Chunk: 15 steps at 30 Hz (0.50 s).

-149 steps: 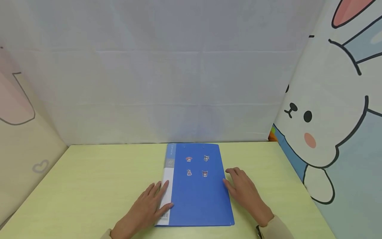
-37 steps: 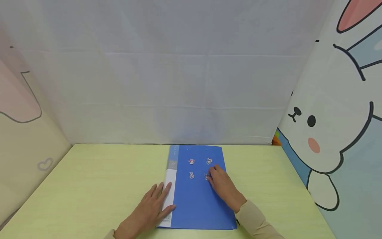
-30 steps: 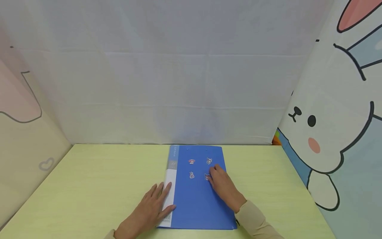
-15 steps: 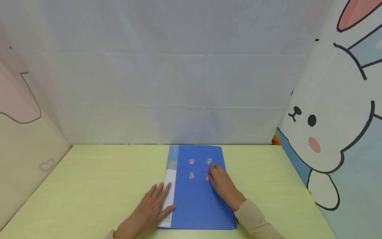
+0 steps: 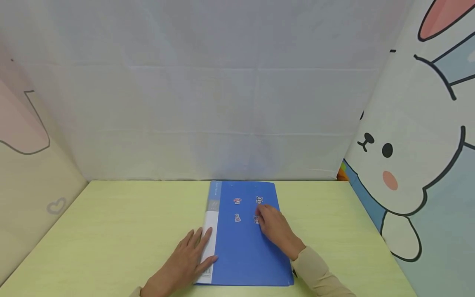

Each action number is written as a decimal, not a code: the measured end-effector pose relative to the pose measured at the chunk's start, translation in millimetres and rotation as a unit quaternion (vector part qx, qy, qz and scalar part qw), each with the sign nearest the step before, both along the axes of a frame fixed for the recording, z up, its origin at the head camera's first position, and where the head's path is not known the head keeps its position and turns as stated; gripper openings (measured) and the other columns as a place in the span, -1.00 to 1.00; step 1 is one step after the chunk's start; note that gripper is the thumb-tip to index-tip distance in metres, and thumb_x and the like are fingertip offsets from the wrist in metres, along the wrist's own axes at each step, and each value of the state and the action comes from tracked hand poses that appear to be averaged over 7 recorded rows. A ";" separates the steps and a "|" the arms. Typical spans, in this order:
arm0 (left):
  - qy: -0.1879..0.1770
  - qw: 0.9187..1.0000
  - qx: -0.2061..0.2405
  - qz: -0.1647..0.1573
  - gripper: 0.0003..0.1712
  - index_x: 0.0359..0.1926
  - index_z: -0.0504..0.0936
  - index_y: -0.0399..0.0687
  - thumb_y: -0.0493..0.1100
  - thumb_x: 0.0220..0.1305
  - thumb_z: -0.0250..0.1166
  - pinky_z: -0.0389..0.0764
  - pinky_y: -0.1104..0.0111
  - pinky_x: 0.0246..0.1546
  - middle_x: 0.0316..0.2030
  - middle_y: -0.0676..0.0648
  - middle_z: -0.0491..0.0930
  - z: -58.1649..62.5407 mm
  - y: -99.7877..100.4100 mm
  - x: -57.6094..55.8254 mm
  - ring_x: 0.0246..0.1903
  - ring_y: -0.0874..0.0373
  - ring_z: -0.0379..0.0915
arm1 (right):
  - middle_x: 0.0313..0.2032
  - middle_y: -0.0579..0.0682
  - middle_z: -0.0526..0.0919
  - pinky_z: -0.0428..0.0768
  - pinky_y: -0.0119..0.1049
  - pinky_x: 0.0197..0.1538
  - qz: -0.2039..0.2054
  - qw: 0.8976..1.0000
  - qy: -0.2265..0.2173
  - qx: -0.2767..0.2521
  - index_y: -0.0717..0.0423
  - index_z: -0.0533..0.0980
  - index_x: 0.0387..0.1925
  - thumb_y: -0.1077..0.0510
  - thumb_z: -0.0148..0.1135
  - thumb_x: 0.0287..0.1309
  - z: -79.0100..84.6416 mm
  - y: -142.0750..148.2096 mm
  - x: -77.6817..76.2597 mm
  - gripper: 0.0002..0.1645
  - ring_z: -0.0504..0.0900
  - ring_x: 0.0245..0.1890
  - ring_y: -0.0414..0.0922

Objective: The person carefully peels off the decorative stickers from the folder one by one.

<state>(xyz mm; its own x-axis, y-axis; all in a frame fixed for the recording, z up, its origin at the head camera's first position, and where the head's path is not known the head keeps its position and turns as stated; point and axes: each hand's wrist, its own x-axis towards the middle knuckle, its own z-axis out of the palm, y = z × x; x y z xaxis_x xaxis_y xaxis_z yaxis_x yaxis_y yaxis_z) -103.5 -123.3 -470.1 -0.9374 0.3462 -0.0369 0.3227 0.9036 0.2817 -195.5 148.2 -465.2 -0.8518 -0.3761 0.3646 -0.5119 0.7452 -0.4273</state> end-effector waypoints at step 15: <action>-0.001 1.000 0.013 -0.003 -0.08 0.57 0.21 -0.10 0.35 0.44 0.12 0.26 -0.22 0.35 0.47 -0.37 0.25 -3.5 -2.2 -1.9 0.43 -0.41 0.16 | -0.46 -0.08 0.57 0.56 -0.32 -0.33 0.002 0.999 -0.027 -0.026 0.17 0.56 -0.36 0.50 0.34 0.15 2.9 4.5 -1.5 -0.79 0.49 -0.43 -0.20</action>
